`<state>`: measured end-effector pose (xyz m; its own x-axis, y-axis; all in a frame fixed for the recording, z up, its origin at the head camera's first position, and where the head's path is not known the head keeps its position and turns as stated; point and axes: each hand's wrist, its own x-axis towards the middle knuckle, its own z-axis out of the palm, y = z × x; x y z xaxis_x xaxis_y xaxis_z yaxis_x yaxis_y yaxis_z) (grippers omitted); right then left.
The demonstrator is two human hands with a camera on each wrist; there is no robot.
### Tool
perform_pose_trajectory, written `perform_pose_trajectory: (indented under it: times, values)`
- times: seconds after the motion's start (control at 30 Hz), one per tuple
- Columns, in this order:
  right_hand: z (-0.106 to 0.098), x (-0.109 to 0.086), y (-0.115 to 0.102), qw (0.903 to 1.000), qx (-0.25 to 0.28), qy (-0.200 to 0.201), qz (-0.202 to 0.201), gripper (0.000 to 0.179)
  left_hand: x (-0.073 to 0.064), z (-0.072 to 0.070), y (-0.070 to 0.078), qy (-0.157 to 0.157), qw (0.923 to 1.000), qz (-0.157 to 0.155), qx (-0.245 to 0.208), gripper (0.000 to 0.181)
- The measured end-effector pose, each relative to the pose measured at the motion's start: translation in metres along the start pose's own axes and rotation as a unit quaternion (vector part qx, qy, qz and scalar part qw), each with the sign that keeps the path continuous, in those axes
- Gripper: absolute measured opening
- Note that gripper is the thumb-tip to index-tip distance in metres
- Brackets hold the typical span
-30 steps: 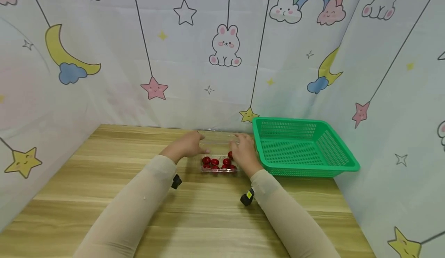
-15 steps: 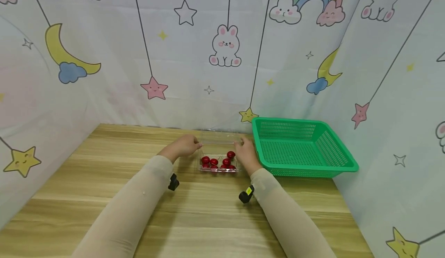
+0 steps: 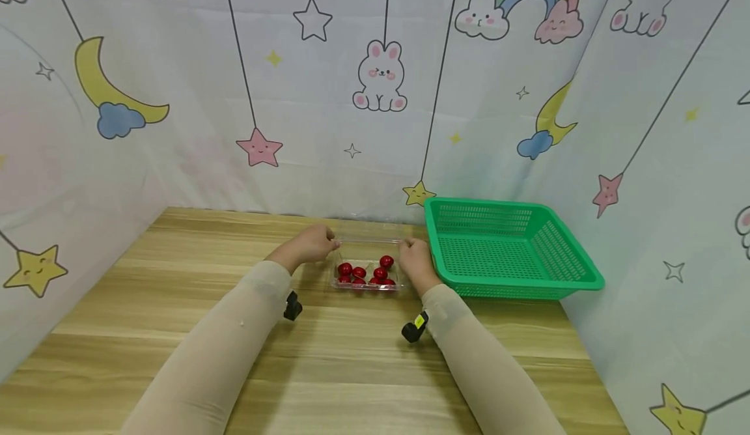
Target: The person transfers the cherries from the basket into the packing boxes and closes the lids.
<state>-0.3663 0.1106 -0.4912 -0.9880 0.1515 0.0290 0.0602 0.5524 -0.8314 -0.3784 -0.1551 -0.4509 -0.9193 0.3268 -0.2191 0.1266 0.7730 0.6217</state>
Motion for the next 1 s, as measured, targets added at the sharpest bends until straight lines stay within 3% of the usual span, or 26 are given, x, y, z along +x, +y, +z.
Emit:
perform_pose_trajectory:
  times: [0.33,0.73,1.0]
  values:
    - [0.0017,0.0003,0.002,0.9959,0.085,0.016,0.026,0.044,0.0001,-0.0006,0.003,0.007,0.9996,-0.01,-0.026,0.063]
    - [0.007,-0.0019,0.008,0.9912,0.129,0.028,0.016,0.044,0.0001,-0.001,0.0015,0.008,0.9943,-0.01,-0.105,0.079]
    - [0.0083,-0.0014,0.0044,0.987,0.154,0.043,-0.011,0.045,-0.0007,-0.0088,0.0019,0.01,0.9914,0.007,-0.131,0.083]
